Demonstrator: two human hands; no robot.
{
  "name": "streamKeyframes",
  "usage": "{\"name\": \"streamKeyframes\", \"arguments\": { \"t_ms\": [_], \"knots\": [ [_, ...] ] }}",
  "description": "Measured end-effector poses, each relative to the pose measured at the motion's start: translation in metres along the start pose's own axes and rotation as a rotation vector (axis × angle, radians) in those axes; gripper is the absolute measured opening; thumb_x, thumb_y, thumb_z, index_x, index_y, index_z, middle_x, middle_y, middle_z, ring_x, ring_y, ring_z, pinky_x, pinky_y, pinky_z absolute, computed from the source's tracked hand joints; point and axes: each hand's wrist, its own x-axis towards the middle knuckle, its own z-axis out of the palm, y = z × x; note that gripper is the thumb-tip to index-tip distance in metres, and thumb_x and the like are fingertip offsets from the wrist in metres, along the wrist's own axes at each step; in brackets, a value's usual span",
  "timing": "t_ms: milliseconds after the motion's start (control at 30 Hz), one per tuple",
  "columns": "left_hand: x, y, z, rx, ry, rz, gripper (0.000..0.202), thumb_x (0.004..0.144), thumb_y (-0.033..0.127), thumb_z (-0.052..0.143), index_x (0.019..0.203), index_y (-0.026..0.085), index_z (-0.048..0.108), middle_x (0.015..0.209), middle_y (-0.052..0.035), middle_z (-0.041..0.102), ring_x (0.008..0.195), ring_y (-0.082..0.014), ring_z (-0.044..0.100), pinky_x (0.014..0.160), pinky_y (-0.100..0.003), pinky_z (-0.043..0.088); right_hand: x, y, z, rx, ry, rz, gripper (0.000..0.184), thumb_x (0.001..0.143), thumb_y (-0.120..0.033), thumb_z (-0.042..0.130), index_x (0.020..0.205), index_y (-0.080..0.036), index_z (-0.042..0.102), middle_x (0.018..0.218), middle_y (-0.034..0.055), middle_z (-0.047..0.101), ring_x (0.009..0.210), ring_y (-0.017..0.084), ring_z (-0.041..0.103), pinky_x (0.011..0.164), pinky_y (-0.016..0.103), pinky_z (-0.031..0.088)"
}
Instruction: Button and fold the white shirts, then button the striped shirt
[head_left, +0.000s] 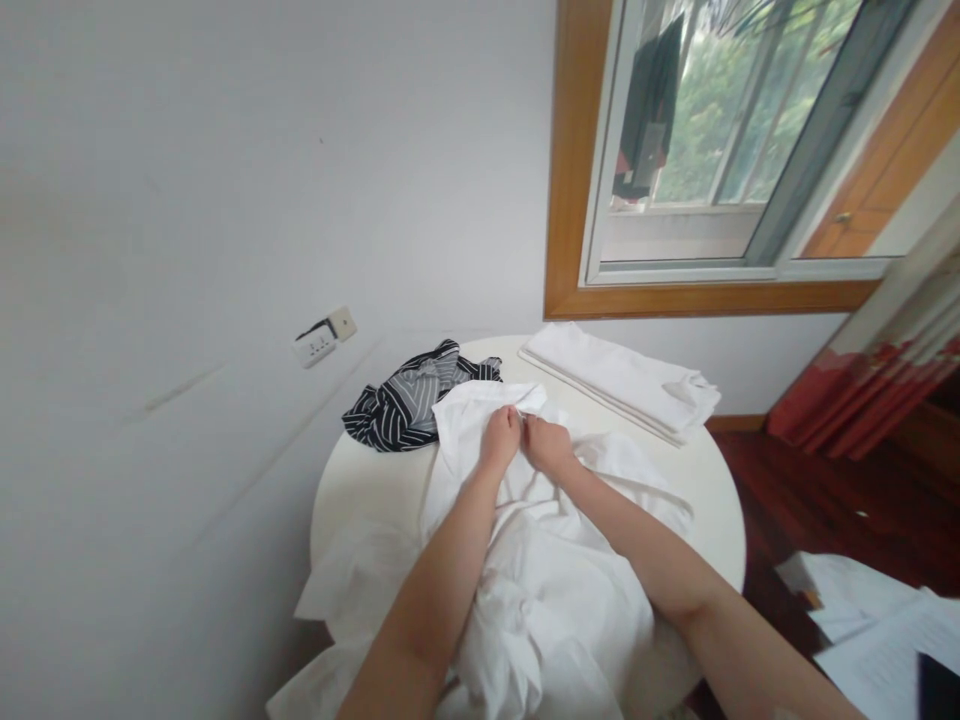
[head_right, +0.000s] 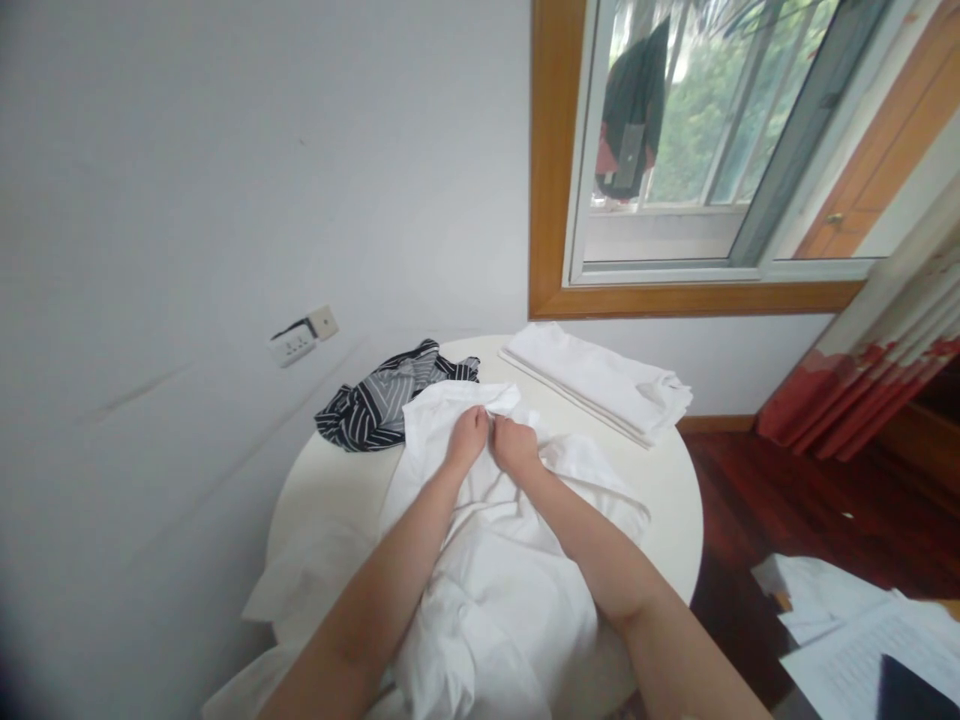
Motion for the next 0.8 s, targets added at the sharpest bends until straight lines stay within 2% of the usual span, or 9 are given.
{"name": "streamKeyframes", "arguments": {
  "t_ms": [133,333,400,500,667,800],
  "knots": [
    [0.002,0.003,0.000,0.032,0.021,0.030,0.038,0.096,0.039,0.036,0.088,0.017,0.065,0.088,-0.0093,0.068,0.086,-0.0201,0.060,0.080,-0.031,0.042,-0.004,-0.002,0.005,-0.019,0.010,-0.042,0.031,0.099,-0.026,0.029,0.119,-0.014,0.050,0.104,0.0149,0.065,0.089,0.022,0.066,0.074,0.030,0.048],
    [0.006,-0.005,-0.005,0.204,0.097,0.059,0.024,0.091,0.029,0.047,0.088,0.017,0.068,0.090,-0.0085,0.068,0.092,-0.0225,0.056,0.088,-0.034,0.037,-0.013,-0.004,0.001,-0.079,0.042,-0.111,0.031,0.098,-0.022,0.031,0.123,-0.016,0.049,0.103,0.0121,0.063,0.090,0.022,0.064,0.070,0.030,0.049],
    [0.008,-0.011,-0.006,0.227,0.109,0.023,0.024,0.091,0.029,0.047,0.089,0.017,0.068,0.091,-0.0086,0.068,0.094,-0.0231,0.055,0.089,-0.034,0.036,-0.018,-0.005,-0.005,-0.105,0.028,-0.115,0.033,0.097,-0.019,0.033,0.126,-0.018,0.048,0.103,0.0111,0.064,0.091,0.022,0.064,0.069,0.030,0.048],
    [0.011,-0.020,-0.005,0.233,0.110,-0.061,0.025,0.092,0.028,0.046,0.091,0.015,0.067,0.093,-0.0091,0.067,0.093,-0.0224,0.056,0.087,-0.033,0.037,-0.032,0.000,-0.020,-0.159,-0.032,-0.091,0.029,0.094,-0.016,0.038,0.116,-0.018,0.057,0.099,0.0116,0.065,0.091,0.023,0.063,0.069,0.030,0.047],
    [0.017,-0.032,-0.002,0.221,0.104,-0.126,0.024,0.092,0.027,0.044,0.092,0.016,0.066,0.093,-0.0090,0.066,0.091,-0.0205,0.059,0.081,-0.030,0.039,-0.069,0.035,-0.059,-0.256,-0.090,-0.112,0.020,0.091,-0.022,0.049,0.098,-0.015,0.067,0.096,0.0144,0.065,0.093,0.026,0.059,0.073,0.033,0.044],
    [0.020,-0.035,-0.002,0.206,0.104,-0.167,0.024,0.093,0.029,0.044,0.093,0.017,0.065,0.096,-0.0095,0.065,0.093,-0.0205,0.059,0.077,-0.029,0.040,-0.091,0.072,-0.083,-0.308,-0.039,-0.172,0.016,0.088,-0.026,0.055,0.090,-0.018,0.069,0.102,0.0155,0.061,0.102,0.029,0.052,0.084,0.040,0.039]
  ]
}}
